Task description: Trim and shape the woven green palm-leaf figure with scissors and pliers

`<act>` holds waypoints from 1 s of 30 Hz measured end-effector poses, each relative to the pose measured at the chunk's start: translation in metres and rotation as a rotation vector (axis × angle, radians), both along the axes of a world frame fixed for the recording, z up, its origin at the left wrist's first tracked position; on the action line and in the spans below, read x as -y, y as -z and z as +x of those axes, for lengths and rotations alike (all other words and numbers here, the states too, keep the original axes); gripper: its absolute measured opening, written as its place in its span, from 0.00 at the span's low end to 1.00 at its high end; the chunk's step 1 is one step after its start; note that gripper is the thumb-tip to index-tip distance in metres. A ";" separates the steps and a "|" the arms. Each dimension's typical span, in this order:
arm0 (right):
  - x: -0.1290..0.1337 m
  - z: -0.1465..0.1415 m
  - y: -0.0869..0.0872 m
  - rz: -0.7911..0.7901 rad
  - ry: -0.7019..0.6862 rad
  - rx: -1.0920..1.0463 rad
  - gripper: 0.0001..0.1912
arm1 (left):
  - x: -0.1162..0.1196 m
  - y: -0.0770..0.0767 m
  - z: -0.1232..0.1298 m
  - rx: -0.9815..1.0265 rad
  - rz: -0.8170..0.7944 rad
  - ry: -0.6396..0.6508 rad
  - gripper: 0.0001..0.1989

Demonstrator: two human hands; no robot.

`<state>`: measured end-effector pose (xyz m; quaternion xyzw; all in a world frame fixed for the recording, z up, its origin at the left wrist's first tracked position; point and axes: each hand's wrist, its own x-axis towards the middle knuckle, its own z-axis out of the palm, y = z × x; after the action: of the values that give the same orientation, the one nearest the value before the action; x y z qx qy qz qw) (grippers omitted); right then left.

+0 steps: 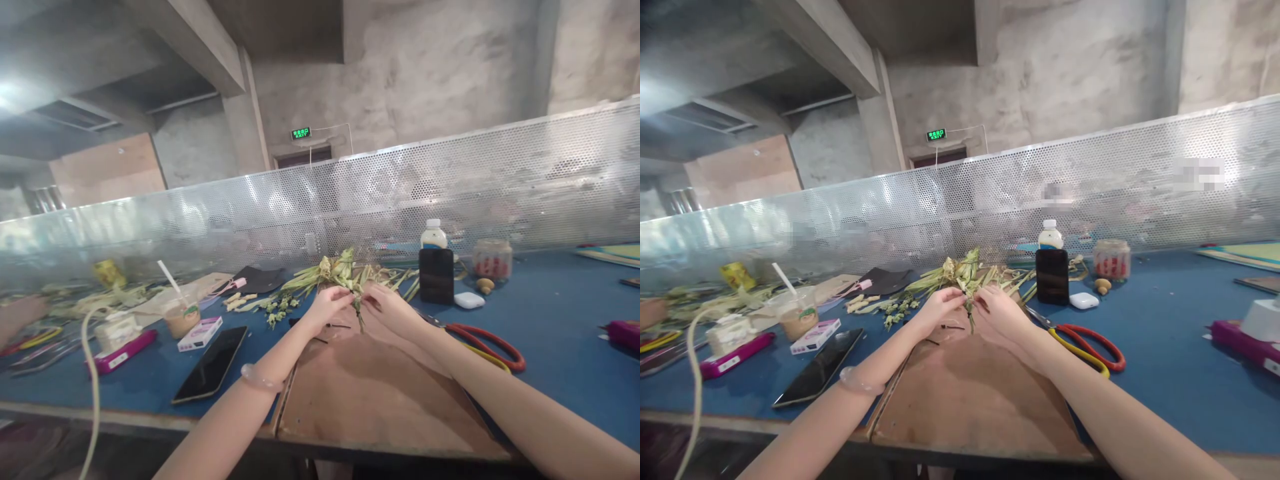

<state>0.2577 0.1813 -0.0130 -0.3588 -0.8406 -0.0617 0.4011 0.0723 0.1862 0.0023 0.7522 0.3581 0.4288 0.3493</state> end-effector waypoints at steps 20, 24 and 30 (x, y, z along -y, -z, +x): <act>0.014 0.005 -0.009 -0.147 -0.007 -0.298 0.12 | 0.002 0.003 0.000 -0.008 -0.116 0.181 0.18; 0.022 0.000 -0.015 -0.257 -0.046 -0.376 0.15 | 0.005 0.001 0.001 -0.038 -0.098 0.195 0.18; 0.031 -0.001 -0.021 -0.384 -0.082 -0.435 0.14 | 0.011 0.000 0.003 -0.067 -0.113 0.130 0.22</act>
<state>0.2570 0.1507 0.0081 -0.3988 -0.7448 0.1932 0.4989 0.0750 0.1752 0.0024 0.7668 0.3436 0.3593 0.4059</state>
